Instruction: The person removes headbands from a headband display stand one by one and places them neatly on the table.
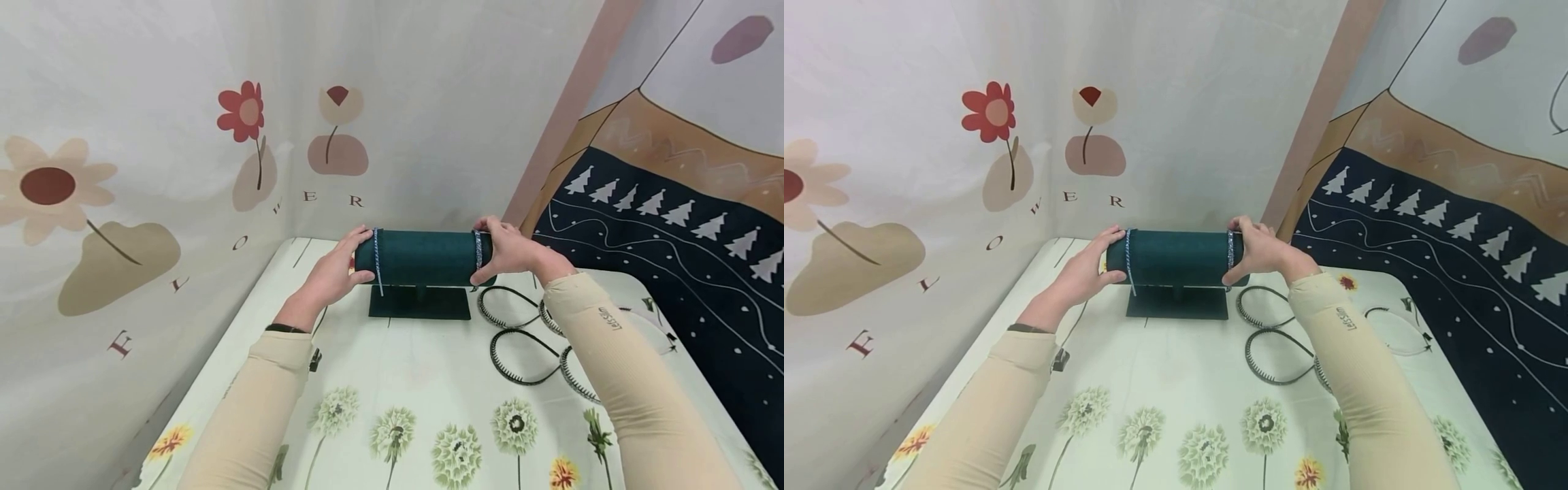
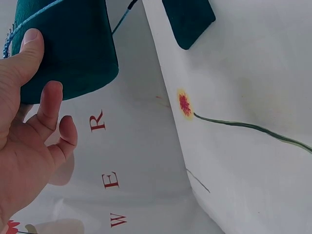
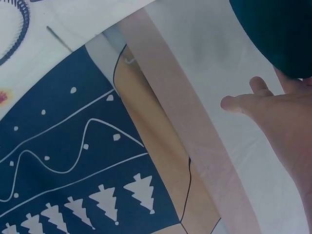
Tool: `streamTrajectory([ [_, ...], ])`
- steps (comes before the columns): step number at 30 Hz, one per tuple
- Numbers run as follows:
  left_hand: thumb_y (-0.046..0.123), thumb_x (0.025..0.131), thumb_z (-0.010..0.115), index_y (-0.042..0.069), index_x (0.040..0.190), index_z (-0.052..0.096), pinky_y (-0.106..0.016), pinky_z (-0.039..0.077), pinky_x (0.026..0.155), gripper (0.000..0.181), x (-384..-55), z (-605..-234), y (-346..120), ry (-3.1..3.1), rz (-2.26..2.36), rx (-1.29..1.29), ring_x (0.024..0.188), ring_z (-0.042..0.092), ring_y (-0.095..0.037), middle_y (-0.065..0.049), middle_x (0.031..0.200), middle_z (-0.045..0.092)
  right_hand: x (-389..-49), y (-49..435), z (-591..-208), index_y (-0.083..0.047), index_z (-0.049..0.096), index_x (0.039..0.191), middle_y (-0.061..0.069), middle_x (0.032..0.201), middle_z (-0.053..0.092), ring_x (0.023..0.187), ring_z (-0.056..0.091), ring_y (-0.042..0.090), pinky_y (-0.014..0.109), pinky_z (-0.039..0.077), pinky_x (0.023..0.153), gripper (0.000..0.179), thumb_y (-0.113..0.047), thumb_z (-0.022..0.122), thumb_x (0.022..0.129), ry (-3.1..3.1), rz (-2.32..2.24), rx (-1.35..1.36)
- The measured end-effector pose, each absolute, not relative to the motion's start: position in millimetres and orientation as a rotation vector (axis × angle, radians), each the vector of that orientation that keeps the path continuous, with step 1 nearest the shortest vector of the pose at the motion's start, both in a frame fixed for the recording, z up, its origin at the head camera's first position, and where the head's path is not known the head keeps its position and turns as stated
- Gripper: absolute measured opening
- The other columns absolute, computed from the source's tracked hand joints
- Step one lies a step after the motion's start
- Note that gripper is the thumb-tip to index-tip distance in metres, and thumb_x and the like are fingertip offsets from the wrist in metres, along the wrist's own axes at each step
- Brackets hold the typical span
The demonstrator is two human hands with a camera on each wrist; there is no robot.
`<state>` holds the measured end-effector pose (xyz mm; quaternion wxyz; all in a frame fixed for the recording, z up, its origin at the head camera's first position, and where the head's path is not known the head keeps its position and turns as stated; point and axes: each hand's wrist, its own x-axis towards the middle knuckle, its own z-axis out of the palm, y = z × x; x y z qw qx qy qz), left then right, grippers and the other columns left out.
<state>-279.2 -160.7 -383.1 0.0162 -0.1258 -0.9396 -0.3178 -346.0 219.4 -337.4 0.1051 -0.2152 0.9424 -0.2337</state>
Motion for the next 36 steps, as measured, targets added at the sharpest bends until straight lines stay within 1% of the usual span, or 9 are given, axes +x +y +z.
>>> streamTrajectory([
  [11, 0.03, 0.099, 0.079, 0.029, 0.172, 0.023, -0.062, 0.046, 0.121, 0.091, -278, -384, -160, -2.918, -0.997, -0.382, 0.156, 0.042, -0.039, 0.005, 0.182, 0.012, -343, 216, -341, -0.017, 0.034, 0.159, 0.016, 0.158, 0.04, 0.146, 0.024, 0.041, 0.07, 0.041, 0.114, 0.109, -0.04, 0.099, 0.075, 2.818, -0.657, -0.706],
  [16, 0.03, 0.099, 0.079, 0.028, 0.172, 0.023, -0.062, 0.048, 0.12, 0.092, -278, -385, -161, -2.914, -0.998, -0.393, 0.153, 0.046, -0.039, 0.004, 0.182, 0.013, -341, 215, -344, -0.017, 0.027, 0.167, 0.021, 0.166, 0.031, 0.153, 0.019, 0.045, 0.072, 0.04, 0.116, 0.122, -0.045, 0.099, 0.074, 2.836, -0.615, -0.737],
  [18, 0.03, 0.099, 0.079, 0.029, 0.172, 0.023, -0.062, 0.048, 0.119, 0.092, -278, -385, -161, -2.913, -0.997, -0.395, 0.151, 0.048, -0.039, 0.004, 0.182, 0.013, -340, 214, -345, -0.016, 0.022, 0.17, 0.023, 0.171, 0.026, 0.157, 0.014, 0.047, 0.074, 0.035, 0.119, 0.129, -0.048, 0.1, 0.072, 2.852, -0.57, -0.758],
  [21, 0.031, 0.099, 0.079, 0.03, 0.172, 0.022, -0.061, 0.048, 0.119, 0.092, -279, -385, -162, -2.912, -0.995, -0.402, 0.151, 0.048, -0.039, 0.006, 0.182, 0.012, -340, 213, -345, -0.014, 0.019, 0.172, 0.023, 0.175, 0.022, 0.161, 0.009, 0.05, 0.078, 0.019, 0.126, 0.133, -0.051, 0.099, 0.072, 2.885, -0.471, -0.806],
  [23, 0.032, 0.099, 0.079, 0.031, 0.172, 0.022, -0.061, 0.048, 0.119, 0.092, -279, -384, -162, -2.911, -0.997, -0.405, 0.151, 0.048, -0.039, 0.006, 0.182, 0.012, -339, 212, -344, -0.012, 0.018, 0.172, 0.022, 0.176, 0.024, 0.163, 0.007, 0.051, 0.079, 0.008, 0.128, 0.135, -0.053, 0.098, 0.072, 2.905, -0.41, -0.833],
  [25, 0.032, 0.099, 0.079, 0.031, 0.172, 0.022, -0.061, 0.048, 0.119, 0.093, -279, -384, -162, -2.91, -0.999, -0.407, 0.152, 0.048, -0.039, 0.007, 0.182, 0.012, -338, 212, -345, -0.012, 0.019, 0.172, 0.021, 0.177, 0.024, 0.163, 0.008, 0.051, 0.079, 0.002, 0.128, 0.134, -0.052, 0.098, 0.072, 2.924, -0.375, -0.847],
  [28, 0.032, 0.099, 0.079, 0.031, 0.172, 0.022, -0.061, 0.048, 0.119, 0.093, -279, -383, -162, -2.912, -0.999, -0.406, 0.154, 0.045, -0.038, 0.007, 0.182, 0.012, -336, 212, -345, -0.013, 0.02, 0.172, 0.021, 0.176, 0.027, 0.163, 0.009, 0.051, 0.079, 0.001, 0.128, 0.132, -0.051, 0.098, 0.072, 2.944, -0.367, -0.846],
  [33, 0.032, 0.099, 0.079, 0.03, 0.172, 0.021, -0.062, 0.047, 0.12, 0.093, -279, -384, -162, -2.913, -0.997, -0.405, 0.158, 0.04, -0.038, 0.006, 0.182, 0.011, -334, 211, -345, -0.014, 0.027, 0.169, 0.02, 0.171, 0.035, 0.163, 0.011, 0.05, 0.078, 0.004, 0.129, 0.125, -0.05, 0.097, 0.072, 2.971, -0.344, -0.844],
  [36, 0.032, 0.099, 0.079, 0.03, 0.172, 0.022, -0.062, 0.047, 0.12, 0.093, -279, -385, -161, -2.915, -0.996, -0.4, 0.158, 0.039, -0.038, 0.007, 0.182, 0.011, -333, 213, -345, -0.015, 0.029, 0.169, 0.019, 0.169, 0.039, 0.163, 0.012, 0.049, 0.077, 0.005, 0.129, 0.122, -0.051, 0.097, 0.073, 2.985, -0.298, -0.838],
])
